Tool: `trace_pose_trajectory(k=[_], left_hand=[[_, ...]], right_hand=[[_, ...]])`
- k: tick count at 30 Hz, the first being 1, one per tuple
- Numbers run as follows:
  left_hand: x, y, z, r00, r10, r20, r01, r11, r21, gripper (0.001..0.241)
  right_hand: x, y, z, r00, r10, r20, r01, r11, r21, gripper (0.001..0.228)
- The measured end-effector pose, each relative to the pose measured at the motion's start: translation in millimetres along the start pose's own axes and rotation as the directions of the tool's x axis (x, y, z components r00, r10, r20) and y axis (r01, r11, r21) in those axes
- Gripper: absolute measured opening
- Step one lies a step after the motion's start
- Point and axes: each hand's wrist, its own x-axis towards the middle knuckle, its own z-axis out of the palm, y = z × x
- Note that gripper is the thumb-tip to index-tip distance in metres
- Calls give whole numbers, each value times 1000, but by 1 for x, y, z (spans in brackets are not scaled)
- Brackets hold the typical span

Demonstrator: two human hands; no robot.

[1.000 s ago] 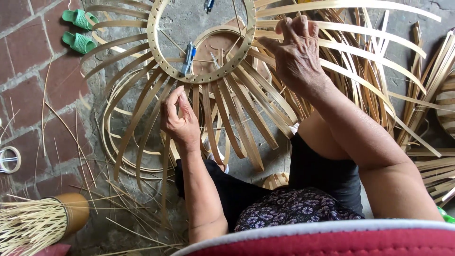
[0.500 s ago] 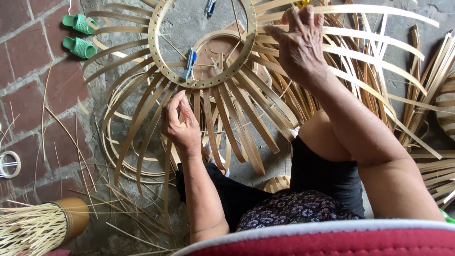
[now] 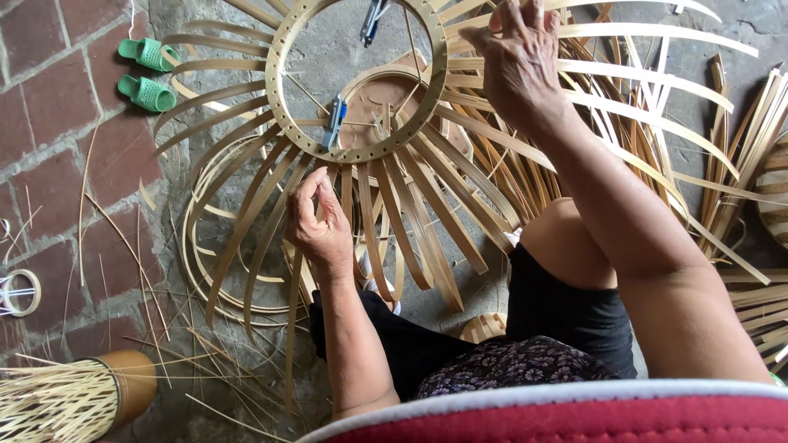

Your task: Weaving thin bamboo strips into a circular frame to create a basket or decorative structure.

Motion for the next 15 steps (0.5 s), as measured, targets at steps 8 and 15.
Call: trace_pose_trajectory(k=[8, 15], left_hand=[[1, -1, 2, 1000, -13, 14, 14, 1000, -22, 16], [-1, -4, 4, 999, -44, 25, 45, 999, -27, 16]], right_hand=[[14, 3, 13, 999, 15, 36, -16, 999, 34, 49], [17, -4, 0, 996, 9, 85, -16, 997, 75, 44]])
